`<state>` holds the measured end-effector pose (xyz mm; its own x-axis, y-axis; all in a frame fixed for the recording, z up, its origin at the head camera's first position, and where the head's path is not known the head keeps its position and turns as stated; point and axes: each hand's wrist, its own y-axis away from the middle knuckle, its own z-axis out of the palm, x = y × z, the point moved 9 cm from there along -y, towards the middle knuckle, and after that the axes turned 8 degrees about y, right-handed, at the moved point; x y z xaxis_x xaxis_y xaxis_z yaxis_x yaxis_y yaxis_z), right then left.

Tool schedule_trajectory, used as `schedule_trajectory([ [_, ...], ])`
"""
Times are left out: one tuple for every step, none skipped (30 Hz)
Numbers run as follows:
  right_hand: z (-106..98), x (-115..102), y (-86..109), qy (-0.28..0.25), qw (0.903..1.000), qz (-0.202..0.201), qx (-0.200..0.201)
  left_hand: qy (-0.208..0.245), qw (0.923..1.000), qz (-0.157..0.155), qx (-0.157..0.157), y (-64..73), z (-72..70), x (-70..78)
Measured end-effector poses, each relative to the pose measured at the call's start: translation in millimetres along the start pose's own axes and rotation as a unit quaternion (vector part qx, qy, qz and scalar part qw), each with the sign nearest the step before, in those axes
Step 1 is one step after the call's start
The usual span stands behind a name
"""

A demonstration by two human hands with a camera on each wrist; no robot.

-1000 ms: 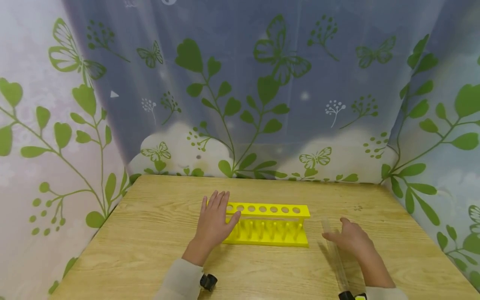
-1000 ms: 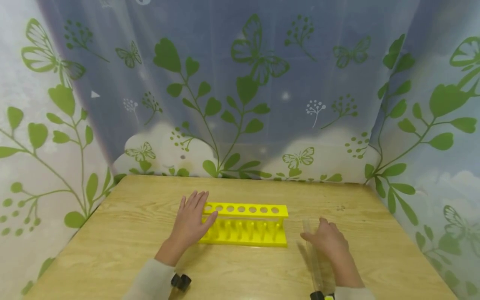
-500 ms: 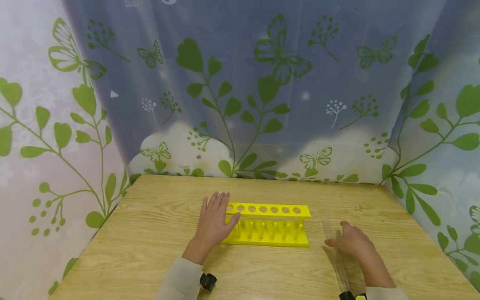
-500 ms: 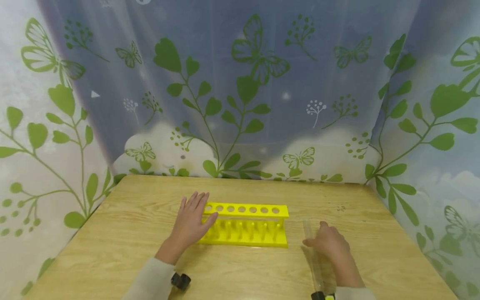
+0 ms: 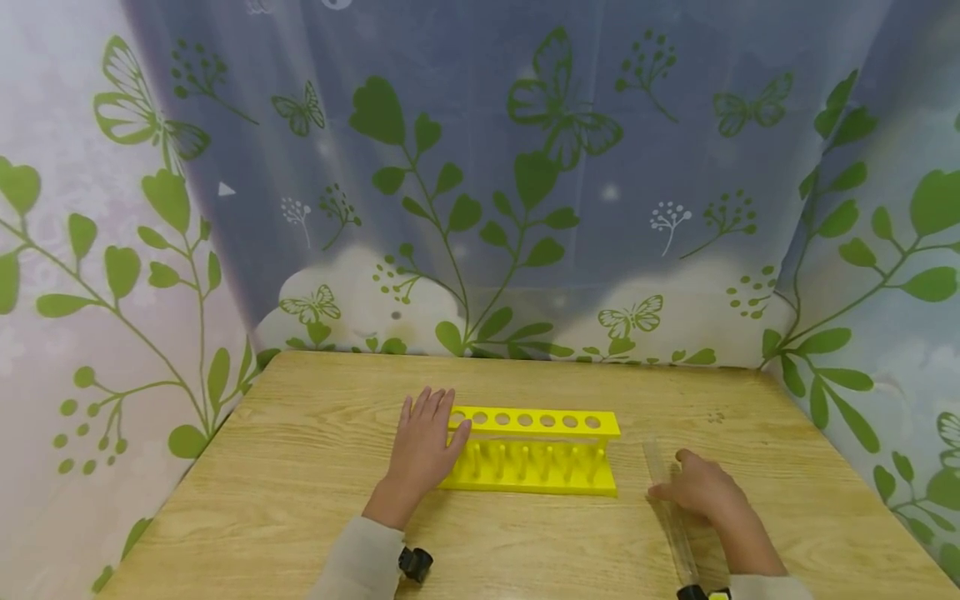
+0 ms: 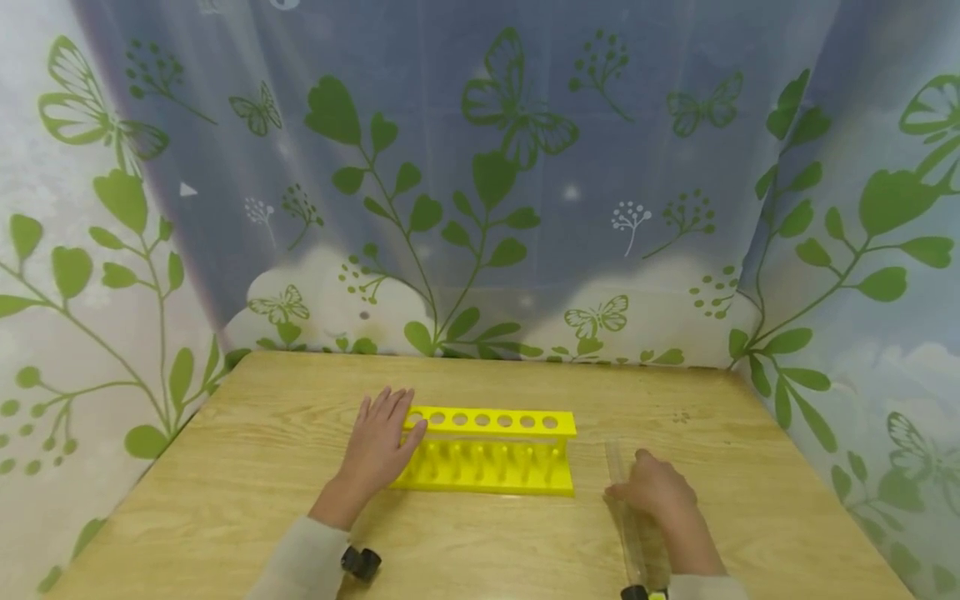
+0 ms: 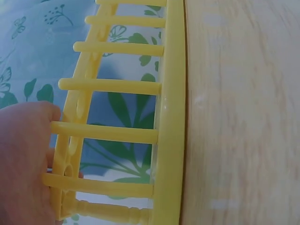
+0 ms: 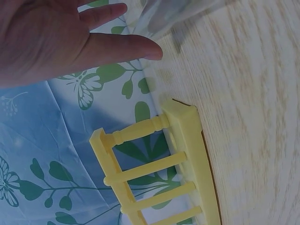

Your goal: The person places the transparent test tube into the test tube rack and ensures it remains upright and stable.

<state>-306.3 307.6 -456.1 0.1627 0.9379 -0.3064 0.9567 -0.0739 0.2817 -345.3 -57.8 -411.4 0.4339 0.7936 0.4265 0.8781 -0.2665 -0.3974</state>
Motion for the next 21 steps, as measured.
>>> schedule_trajectory([
  [0.5, -0.2, 0.0, -0.003, 1.0, -0.001, 0.001, 0.0, 1.0, 0.001, 0.001, 0.4, -0.1, -0.2],
  [0.8, -0.4, 0.1, -0.006, 1.0, -0.002, 0.002, -0.001, 1.0, 0.001, 0.002, 0.8, -0.2, -0.3],
  [1.4, 0.0, 0.3, -0.011, 0.9999, -0.001, 0.003, -0.001, 1.0, 0.002, 0.002, 1.0, 0.0, -0.3],
  [2.1, 0.5, 0.4, -0.017, 0.9998, 0.0, 0.002, -0.002, 1.0, 0.003, 0.002, 1.2, 0.2, -0.3],
  [2.8, 1.4, 0.7, -0.024, 0.9997, 0.002, 0.003, -0.002, 1.0, 0.003, 0.002, 1.4, 0.3, -0.3],
  [3.3, 2.1, 0.6, -0.031, 0.9995, 0.003, 0.004, -0.003, 1.0, 0.003, 0.003, 1.4, 0.6, -0.5],
  [4.0, 2.9, 0.7, -0.037, 0.9993, 0.005, 0.004, -0.004, 1.0, 0.003, 0.003, 1.6, 1.2, -0.8],
  [4.6, 3.8, 0.6, -0.039, 0.9992, 0.006, 0.004, -0.005, 1.0, 0.003, 0.004, 1.8, 1.7, -1.0],
  [5.4, 4.6, 0.5, -0.041, 0.9991, 0.007, 0.003, -0.005, 1.0, 0.003, 0.004, 2.1, 2.2, -1.2],
  [5.9, 4.7, 0.7, -0.042, 0.9991, 0.006, 0.002, -0.005, 1.0, 0.003, 0.005, 2.4, 2.7, -1.5],
  [6.3, 4.7, 0.8, -0.043, 0.9991, 0.006, 0.003, -0.005, 1.0, 0.003, 0.006, 2.6, 3.2, -1.8],
  [7.0, 4.6, 0.9, -0.044, 0.999, 0.004, 0.001, -0.005, 1.0, 0.003, 0.006, 2.7, 3.7, -2.0],
  [7.3, 4.3, 1.1, -0.046, 0.9989, 0.002, 0.002, -0.005, 1.0, 0.003, 0.006, 2.7, 4.0, -2.1],
  [7.6, 4.1, 1.3, -0.048, 0.9989, 0.002, 0.001, -0.006, 1.0, 0.004, 0.006, 2.5, 4.6, -2.4],
  [7.9, 3.8, 1.5, -0.05, 0.9988, 0.001, 0.001, -0.007, 1.0, 0.004, 0.006, 2.3, 4.8, -2.6],
  [7.7, 3.2, 1.5, -0.05, 0.9988, -0.001, 0.002, -0.008, 0.9999, 0.005, 0.006, 2.0, 5.0, -2.8],
  [7.1, 2.7, 1.3, -0.051, 0.9987, -0.001, 0.004, -0.008, 0.9999, 0.005, 0.006, 1.7, 5.2, -3.0],
  [6.5, 2.2, 1.2, -0.051, 0.9987, -0.002, 0.005, -0.009, 0.9999, 0.007, 0.008, 1.4, 5.0, -3.1],
  [5.7, 1.5, 1.0, -0.05, 0.9987, -0.002, 0.007, -0.009, 0.9999, 0.009, 0.01, 1.2, 4.8, -3.3],
  [5.3, 0.7, 0.9, -0.049, 0.9987, -0.003, 0.008, -0.009, 0.9998, 0.01, 0.012, 0.9, 4.7, -3.4],
  [4.6, -0.3, 0.9, -0.049, 0.9988, -0.004, 0.01, -0.007, 0.9998, 0.01, 0.013, 0.7, 4.1, -3.4],
])
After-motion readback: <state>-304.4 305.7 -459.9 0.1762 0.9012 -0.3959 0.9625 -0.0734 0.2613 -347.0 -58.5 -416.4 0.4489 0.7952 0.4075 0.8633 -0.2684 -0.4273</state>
